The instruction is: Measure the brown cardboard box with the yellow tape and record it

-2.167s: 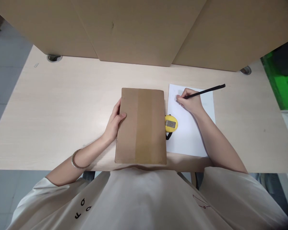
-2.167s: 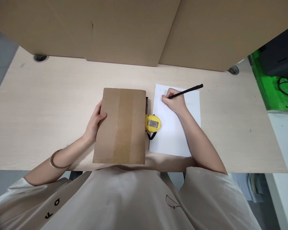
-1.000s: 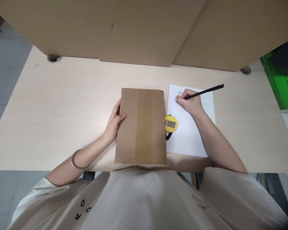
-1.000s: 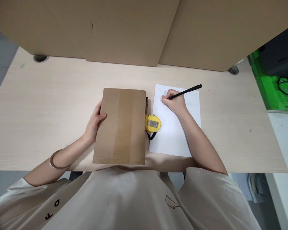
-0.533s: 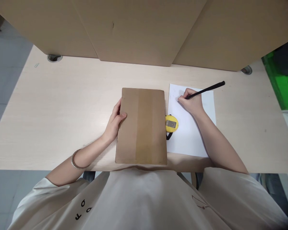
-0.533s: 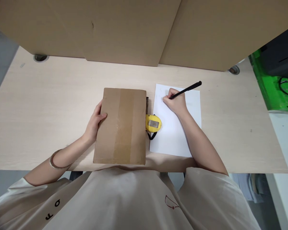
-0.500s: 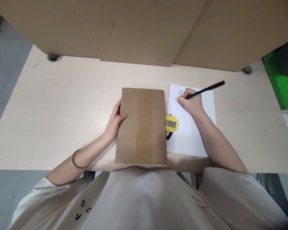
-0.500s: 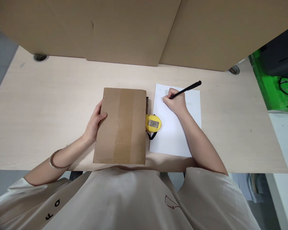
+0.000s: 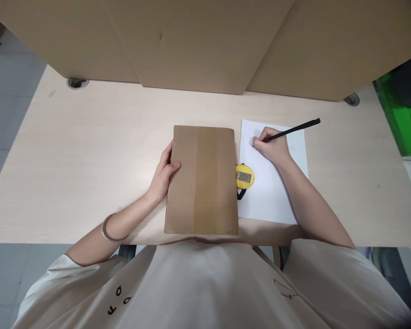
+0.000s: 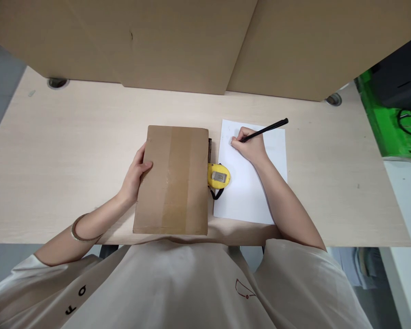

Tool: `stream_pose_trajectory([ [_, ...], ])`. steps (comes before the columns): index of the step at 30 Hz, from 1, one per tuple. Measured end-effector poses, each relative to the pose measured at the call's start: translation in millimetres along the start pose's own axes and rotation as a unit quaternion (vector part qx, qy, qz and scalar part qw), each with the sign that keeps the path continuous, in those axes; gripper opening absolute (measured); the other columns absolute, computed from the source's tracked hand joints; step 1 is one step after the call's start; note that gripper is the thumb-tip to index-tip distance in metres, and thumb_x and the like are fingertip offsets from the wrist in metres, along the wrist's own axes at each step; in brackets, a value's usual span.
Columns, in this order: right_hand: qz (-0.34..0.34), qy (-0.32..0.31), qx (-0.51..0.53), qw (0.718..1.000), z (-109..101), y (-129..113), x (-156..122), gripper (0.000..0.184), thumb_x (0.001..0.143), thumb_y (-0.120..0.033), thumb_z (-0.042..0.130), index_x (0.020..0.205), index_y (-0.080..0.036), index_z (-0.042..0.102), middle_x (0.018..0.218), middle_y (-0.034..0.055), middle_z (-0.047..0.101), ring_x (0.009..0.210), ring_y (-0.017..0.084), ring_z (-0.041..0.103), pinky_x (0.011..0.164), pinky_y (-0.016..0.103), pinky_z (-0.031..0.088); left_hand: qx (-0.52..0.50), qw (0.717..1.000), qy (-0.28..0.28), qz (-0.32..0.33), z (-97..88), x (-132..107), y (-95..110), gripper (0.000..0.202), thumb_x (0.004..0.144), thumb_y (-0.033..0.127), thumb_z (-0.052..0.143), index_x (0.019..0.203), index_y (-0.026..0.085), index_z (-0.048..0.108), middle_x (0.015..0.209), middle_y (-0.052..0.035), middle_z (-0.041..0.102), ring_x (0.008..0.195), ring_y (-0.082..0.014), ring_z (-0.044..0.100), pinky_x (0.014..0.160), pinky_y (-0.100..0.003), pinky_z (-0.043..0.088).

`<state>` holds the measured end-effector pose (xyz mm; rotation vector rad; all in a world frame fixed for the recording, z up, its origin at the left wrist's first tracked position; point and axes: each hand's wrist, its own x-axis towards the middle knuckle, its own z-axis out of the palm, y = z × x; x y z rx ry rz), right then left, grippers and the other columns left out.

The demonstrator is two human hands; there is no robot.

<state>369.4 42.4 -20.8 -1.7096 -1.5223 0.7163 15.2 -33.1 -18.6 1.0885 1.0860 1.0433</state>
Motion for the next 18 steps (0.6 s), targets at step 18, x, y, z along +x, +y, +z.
stream_pose_trajectory([
  [18, -0.006, 0.010, -0.018, 1.000, -0.6, 4.7, 5.2, 0.028, 0.059, -0.014, 0.062, 0.053, -0.019, 0.035, 0.052, -0.0015, 0.036, 0.056, 0.010, 0.031, 0.055, 0.026, 0.024, 0.001, 1.000, -0.024, 0.008, -2.6, -0.1, -3.0, 0.065, 0.091, 0.043, 0.066, 0.154, 0.037, 0.048, 0.171, -0.0016, 0.044, 0.160, -0.0375, 0.037, 0.131, -0.059, 0.036],
])
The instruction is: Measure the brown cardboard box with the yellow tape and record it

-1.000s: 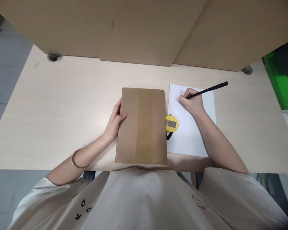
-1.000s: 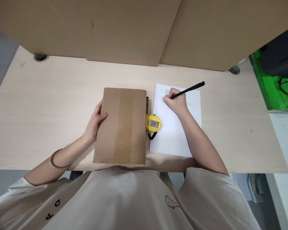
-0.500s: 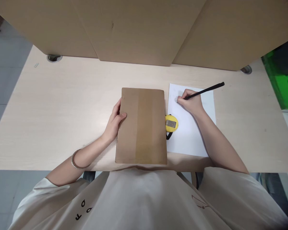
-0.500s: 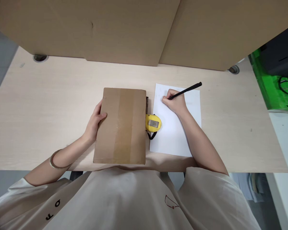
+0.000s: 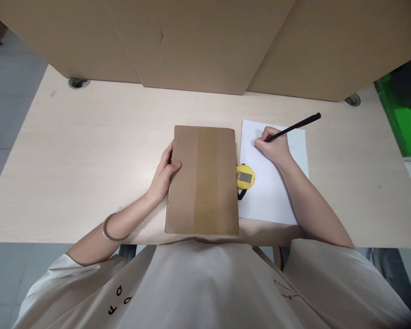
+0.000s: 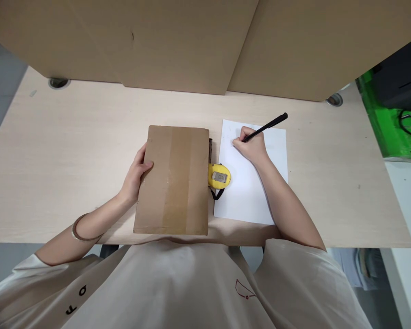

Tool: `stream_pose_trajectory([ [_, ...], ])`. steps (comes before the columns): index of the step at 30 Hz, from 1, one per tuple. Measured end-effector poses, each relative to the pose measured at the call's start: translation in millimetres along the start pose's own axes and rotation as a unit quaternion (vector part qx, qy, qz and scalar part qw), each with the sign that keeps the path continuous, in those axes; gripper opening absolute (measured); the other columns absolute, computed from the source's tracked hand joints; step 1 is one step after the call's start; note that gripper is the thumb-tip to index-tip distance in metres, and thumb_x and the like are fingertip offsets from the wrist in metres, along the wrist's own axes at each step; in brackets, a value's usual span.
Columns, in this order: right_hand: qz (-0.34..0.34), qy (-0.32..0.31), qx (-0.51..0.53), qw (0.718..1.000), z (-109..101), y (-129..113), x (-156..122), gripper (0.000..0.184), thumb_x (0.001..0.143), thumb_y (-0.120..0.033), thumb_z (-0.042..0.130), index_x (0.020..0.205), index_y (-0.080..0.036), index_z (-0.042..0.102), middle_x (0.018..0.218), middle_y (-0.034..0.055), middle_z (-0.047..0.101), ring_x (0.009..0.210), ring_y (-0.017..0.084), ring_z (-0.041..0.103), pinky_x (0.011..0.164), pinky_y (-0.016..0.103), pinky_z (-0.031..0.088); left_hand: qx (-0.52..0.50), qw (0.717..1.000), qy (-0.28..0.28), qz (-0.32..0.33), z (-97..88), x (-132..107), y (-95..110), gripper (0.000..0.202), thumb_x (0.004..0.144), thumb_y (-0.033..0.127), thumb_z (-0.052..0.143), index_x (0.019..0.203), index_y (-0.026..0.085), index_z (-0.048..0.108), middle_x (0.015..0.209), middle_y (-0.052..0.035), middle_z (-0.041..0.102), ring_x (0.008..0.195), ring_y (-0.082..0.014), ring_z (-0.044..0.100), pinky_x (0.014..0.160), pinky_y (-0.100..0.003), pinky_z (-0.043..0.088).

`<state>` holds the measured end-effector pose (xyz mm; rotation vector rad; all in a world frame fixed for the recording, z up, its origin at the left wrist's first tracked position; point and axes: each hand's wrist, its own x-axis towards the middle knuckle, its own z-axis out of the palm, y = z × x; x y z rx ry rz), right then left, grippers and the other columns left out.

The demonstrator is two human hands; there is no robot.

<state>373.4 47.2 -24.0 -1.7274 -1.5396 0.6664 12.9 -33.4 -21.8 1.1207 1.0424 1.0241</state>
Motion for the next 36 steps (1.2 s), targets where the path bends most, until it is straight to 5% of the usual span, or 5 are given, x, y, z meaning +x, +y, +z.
stream_pose_trajectory([
  [29, -0.001, -0.010, 0.009, 1.000, 0, 3, -2, 0.029, 0.060, -0.015, 0.066, 0.052, -0.019, 0.038, 0.053, -0.0018, 0.037, 0.056, 0.010, 0.031, 0.055, 0.026, 0.026, 0.003, 1.000, 0.005, -0.004, 0.1, 0, 0, 0.065, 0.091, 0.044, 0.066, 0.154, 0.037, 0.048, 0.171, -0.0021, 0.044, 0.161, -0.0380, 0.037, 0.130, -0.060, 0.037],
  [36, 0.032, -0.016, -0.001, 0.999, -11, 5, 2, 0.040, 0.088, -0.033, 0.064, 0.059, -0.019, 0.040, 0.053, 0.0000, 0.041, 0.053, 0.011, 0.035, 0.054, 0.026, 0.029, 0.002, 1.000, 0.010, -0.004, -0.1, 1, -1, 0.067, 0.090, 0.044, 0.066, 0.154, 0.036, 0.048, 0.172, -0.0025, 0.043, 0.162, -0.0373, 0.035, 0.133, -0.060, 0.032],
])
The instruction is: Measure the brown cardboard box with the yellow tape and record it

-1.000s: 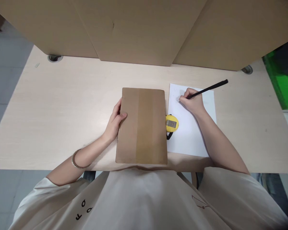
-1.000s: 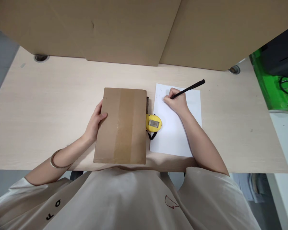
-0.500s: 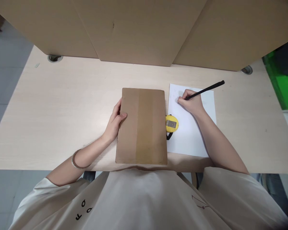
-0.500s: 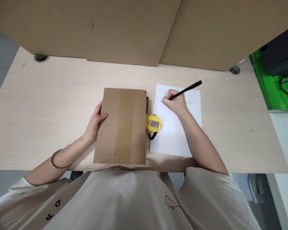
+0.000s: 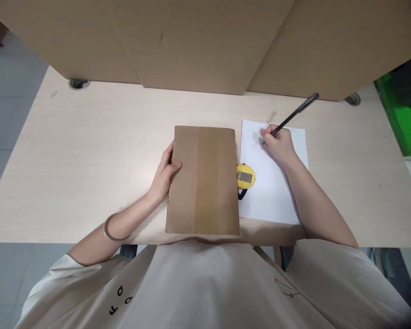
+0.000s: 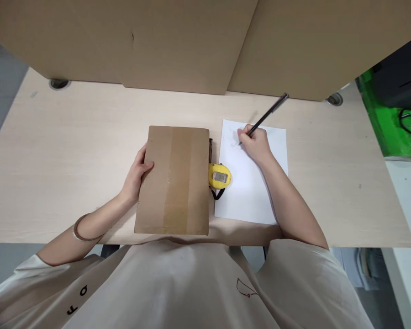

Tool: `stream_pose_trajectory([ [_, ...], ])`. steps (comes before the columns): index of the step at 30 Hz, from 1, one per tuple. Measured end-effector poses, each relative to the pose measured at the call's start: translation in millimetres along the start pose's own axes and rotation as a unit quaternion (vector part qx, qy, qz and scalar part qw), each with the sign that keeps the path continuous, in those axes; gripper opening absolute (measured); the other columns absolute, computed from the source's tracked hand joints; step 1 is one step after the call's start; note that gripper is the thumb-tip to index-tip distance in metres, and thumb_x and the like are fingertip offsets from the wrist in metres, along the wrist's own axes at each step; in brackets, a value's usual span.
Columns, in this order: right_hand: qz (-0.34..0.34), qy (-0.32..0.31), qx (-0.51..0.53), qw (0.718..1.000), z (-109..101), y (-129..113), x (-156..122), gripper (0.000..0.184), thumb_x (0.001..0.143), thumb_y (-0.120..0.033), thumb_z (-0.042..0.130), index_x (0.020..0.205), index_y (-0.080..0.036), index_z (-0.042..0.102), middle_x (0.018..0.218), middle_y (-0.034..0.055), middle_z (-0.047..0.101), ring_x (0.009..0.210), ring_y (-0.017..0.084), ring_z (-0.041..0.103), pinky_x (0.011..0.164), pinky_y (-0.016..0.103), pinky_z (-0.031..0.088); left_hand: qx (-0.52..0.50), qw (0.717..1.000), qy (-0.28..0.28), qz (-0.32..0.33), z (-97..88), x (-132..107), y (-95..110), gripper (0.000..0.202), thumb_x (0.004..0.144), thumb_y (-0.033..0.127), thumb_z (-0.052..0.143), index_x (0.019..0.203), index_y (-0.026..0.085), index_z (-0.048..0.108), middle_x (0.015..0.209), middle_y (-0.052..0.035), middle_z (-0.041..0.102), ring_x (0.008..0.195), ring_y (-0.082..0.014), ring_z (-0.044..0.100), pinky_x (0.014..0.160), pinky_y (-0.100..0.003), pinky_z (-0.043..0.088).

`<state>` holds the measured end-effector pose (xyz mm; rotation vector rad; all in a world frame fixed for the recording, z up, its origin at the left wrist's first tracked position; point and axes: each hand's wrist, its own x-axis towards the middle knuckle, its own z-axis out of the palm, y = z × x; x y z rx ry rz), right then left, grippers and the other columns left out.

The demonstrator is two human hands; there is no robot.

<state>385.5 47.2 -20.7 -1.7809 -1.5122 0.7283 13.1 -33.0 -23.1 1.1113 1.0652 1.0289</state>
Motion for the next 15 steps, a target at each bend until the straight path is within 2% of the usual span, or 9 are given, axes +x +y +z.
stream_pose_trajectory([
  [2, 0.015, -0.037, -0.056, 0.998, -13, 0, -1, 0.050, 0.096, -0.044, 0.062, 0.058, -0.019, 0.042, 0.053, 0.0016, 0.043, 0.052, 0.012, 0.035, 0.054, 0.028, 0.029, 0.005, 1.000, -0.007, 0.007, -1.4, 1, -2, 0.066, 0.092, 0.044, 0.065, 0.155, 0.037, 0.046, 0.172, -0.0021, 0.043, 0.161, -0.0367, 0.036, 0.131, -0.059, 0.035],
  [4, 0.024, -0.079, -0.128, 0.988, -26, -2, -4, 0.057, 0.098, -0.051, 0.064, 0.056, -0.018, 0.044, 0.053, 0.0040, 0.046, 0.053, 0.013, 0.036, 0.056, 0.029, 0.028, 0.009, 1.000, -0.012, 0.015, -2.5, 1, -4, 0.066, 0.093, 0.045, 0.064, 0.156, 0.038, 0.045, 0.171, -0.0015, 0.044, 0.160, -0.0360, 0.038, 0.130, -0.058, 0.036],
  [7, 0.035, -0.118, -0.250, 0.960, -38, -2, -9, 0.061, 0.098, -0.057, 0.066, 0.054, -0.018, 0.048, 0.053, 0.0066, 0.047, 0.054, 0.014, 0.034, 0.060, 0.032, 0.027, 0.011, 1.000, -0.014, 0.017, -3.1, 1, -6, 0.066, 0.094, 0.045, 0.063, 0.157, 0.038, 0.044, 0.172, -0.0009, 0.043, 0.161, -0.0355, 0.037, 0.130, -0.057, 0.037],
  [10, 0.049, -0.137, -0.334, 0.931, -36, 3, -13, 0.061, 0.098, -0.060, 0.064, 0.054, -0.019, 0.051, 0.053, 0.0076, 0.046, 0.053, 0.015, 0.031, 0.065, 0.034, 0.029, 0.007, 1.000, -0.014, 0.016, -2.4, 1, -5, 0.065, 0.095, 0.044, 0.063, 0.157, 0.038, 0.044, 0.173, -0.0008, 0.042, 0.161, -0.0357, 0.037, 0.130, -0.057, 0.037],
  [15, 0.013, -0.090, -0.354, 0.931, -19, 14, -16, 0.066, 0.094, -0.058, 0.067, 0.047, -0.019, 0.041, 0.046, 0.0056, 0.032, 0.056, 0.019, 0.041, 0.070, 0.039, 0.035, -0.002, 1.000, -0.004, 0.001, -0.4, 1, -1, 0.066, 0.092, 0.042, 0.064, 0.155, 0.037, 0.046, 0.172, -0.0016, 0.042, 0.161, -0.0361, 0.036, 0.131, -0.058, 0.035],
])
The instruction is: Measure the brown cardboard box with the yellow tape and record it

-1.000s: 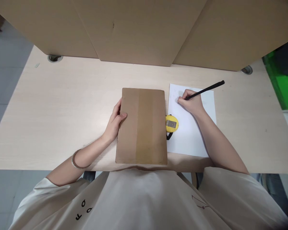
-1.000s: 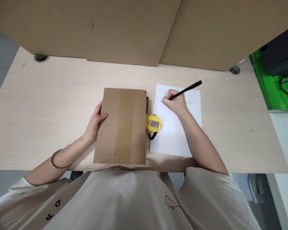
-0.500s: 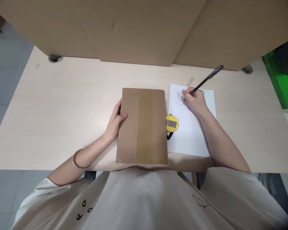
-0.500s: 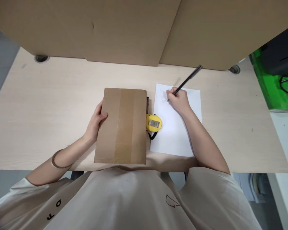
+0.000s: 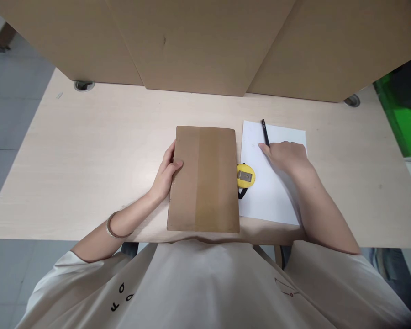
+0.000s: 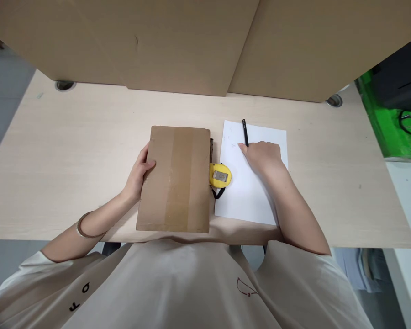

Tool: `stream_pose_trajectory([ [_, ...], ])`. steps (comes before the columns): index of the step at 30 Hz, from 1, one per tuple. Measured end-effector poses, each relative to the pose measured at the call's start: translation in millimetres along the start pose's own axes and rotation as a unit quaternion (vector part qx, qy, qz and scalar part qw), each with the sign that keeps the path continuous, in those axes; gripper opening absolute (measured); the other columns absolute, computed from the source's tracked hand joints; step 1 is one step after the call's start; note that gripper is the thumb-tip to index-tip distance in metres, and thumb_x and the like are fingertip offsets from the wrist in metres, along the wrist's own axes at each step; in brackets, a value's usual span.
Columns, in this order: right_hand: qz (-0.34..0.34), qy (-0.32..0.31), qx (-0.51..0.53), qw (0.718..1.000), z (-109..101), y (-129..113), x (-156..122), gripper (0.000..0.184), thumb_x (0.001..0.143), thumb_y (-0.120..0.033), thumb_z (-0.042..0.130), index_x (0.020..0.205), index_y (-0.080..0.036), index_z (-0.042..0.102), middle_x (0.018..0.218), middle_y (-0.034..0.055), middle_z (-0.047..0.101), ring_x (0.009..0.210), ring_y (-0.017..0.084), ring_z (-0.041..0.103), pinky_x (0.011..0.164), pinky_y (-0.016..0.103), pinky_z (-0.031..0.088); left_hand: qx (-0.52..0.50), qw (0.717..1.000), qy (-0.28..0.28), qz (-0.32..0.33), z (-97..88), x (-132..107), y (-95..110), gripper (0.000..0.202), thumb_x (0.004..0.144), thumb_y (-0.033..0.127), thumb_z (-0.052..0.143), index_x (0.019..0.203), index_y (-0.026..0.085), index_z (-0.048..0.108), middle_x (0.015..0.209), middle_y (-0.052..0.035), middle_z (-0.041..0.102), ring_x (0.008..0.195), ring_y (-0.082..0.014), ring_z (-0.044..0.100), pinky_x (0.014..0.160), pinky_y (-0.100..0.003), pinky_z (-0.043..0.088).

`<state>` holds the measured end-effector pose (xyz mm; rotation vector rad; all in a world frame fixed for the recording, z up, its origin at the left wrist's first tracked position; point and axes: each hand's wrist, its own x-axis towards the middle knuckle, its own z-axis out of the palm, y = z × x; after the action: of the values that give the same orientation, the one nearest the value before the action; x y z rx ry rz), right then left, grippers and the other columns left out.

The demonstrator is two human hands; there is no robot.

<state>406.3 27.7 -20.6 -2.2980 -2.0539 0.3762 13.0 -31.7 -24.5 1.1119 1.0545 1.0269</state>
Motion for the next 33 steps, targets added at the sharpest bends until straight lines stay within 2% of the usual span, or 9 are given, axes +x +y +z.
stream_pose_trajectory([
  [3, 0.027, 0.021, -0.008, 0.999, -8, -12, -8, 0.062, 0.094, -0.057, 0.065, 0.052, -0.019, 0.040, 0.048, 0.0051, 0.031, 0.062, 0.024, 0.049, 0.074, 0.042, 0.038, -0.012, 1.000, 0.006, -0.004, 1.3, 0, 2, 0.067, 0.090, 0.041, 0.066, 0.154, 0.036, 0.048, 0.172, -0.0013, 0.043, 0.161, -0.0356, 0.036, 0.133, -0.058, 0.033],
  [5, 0.037, 0.046, -0.005, 0.998, -22, -21, -22, 0.052, 0.096, -0.058, 0.062, 0.063, -0.019, 0.049, 0.055, 0.0072, 0.041, 0.067, 0.026, 0.053, 0.075, 0.043, 0.040, -0.016, 1.000, 0.009, -0.003, 1.9, -1, 3, 0.066, 0.089, 0.041, 0.067, 0.153, 0.036, 0.049, 0.172, -0.0012, 0.044, 0.161, -0.0356, 0.036, 0.133, -0.058, 0.032],
  [8, -0.074, 0.018, 0.059, 0.995, -41, -34, -52, 0.042, 0.094, -0.060, 0.059, 0.097, -0.018, 0.067, 0.089, 0.0141, 0.065, 0.084, 0.029, 0.062, 0.080, 0.043, 0.046, -0.012, 1.000, 0.004, 0.001, 1.9, -1, 3, 0.066, 0.090, 0.041, 0.066, 0.154, 0.035, 0.049, 0.172, -0.0012, 0.044, 0.161, -0.0363, 0.036, 0.133, -0.057, 0.033],
  [11, -0.214, -0.061, 0.080, 0.972, -40, -44, -81, 0.064, 0.086, -0.070, 0.064, 0.121, -0.017, 0.073, 0.117, 0.0179, 0.066, 0.109, 0.036, 0.063, 0.096, 0.048, 0.049, -0.006, 1.000, -0.004, 0.007, 1.4, 0, 2, 0.066, 0.090, 0.040, 0.065, 0.154, 0.035, 0.049, 0.172, -0.0010, 0.043, 0.160, -0.0370, 0.037, 0.131, -0.057, 0.036],
  [15, -0.241, -0.043, 0.031, 0.969, -18, -52, -101, 0.071, 0.083, -0.065, 0.069, 0.128, -0.011, 0.073, 0.126, 0.0198, 0.063, 0.117, 0.038, 0.059, 0.103, 0.052, 0.047, 0.005, 1.000, -0.001, 0.015, 1.9, 1, 2, 0.063, 0.091, 0.039, 0.063, 0.153, 0.034, 0.050, 0.172, -0.0014, 0.042, 0.160, -0.0367, 0.037, 0.130, -0.056, 0.037],
  [21, -0.196, -0.002, 0.064, 0.978, -3, -58, -107, 0.059, 0.089, -0.062, 0.065, 0.122, -0.013, 0.071, 0.125, 0.0193, 0.066, 0.116, 0.036, 0.059, 0.101, 0.052, 0.047, 0.014, 1.000, 0.002, 0.023, 4.7, 1, 5, 0.063, 0.091, 0.040, 0.062, 0.152, 0.033, 0.050, 0.170, -0.0026, 0.046, 0.158, -0.0367, 0.040, 0.128, -0.054, 0.041],
  [26, -0.083, -0.024, 0.200, 0.976, 0, -65, -113, 0.061, 0.077, -0.056, 0.076, 0.120, -0.016, 0.062, 0.122, 0.0182, 0.069, 0.114, 0.036, 0.065, 0.097, 0.051, 0.052, -0.004, 1.000, 0.014, 0.008, 6.8, -1, 10, 0.064, 0.089, 0.038, 0.062, 0.151, 0.031, 0.051, 0.168, -0.0039, 0.048, 0.158, -0.0356, 0.041, 0.129, -0.052, 0.039],
  [29, -0.005, -0.031, 0.340, 0.940, 7, -70, -115, 0.077, 0.063, -0.049, 0.087, 0.126, -0.019, 0.055, 0.126, 0.0160, 0.070, 0.111, 0.032, 0.070, 0.094, 0.047, 0.057, -0.006, 1.000, 0.017, 0.007, 9.6, 1, 10, 0.064, 0.088, 0.036, 0.062, 0.151, 0.030, 0.051, 0.168, -0.0041, 0.049, 0.158, -0.0349, 0.041, 0.129, -0.051, 0.039],
  [33, 0.066, -0.055, 0.520, 0.849, 9, -75, -113, 0.081, 0.048, -0.042, 0.097, 0.118, -0.019, 0.062, 0.122, 0.0125, 0.074, 0.108, 0.029, 0.073, 0.098, 0.045, 0.059, 0.008, 1.000, 0.013, -0.002, 9.0, 2, 10, 0.064, 0.091, 0.039, 0.061, 0.153, 0.031, 0.049, 0.171, -0.0032, 0.044, 0.162, -0.0347, 0.036, 0.133, -0.053, 0.034],
])
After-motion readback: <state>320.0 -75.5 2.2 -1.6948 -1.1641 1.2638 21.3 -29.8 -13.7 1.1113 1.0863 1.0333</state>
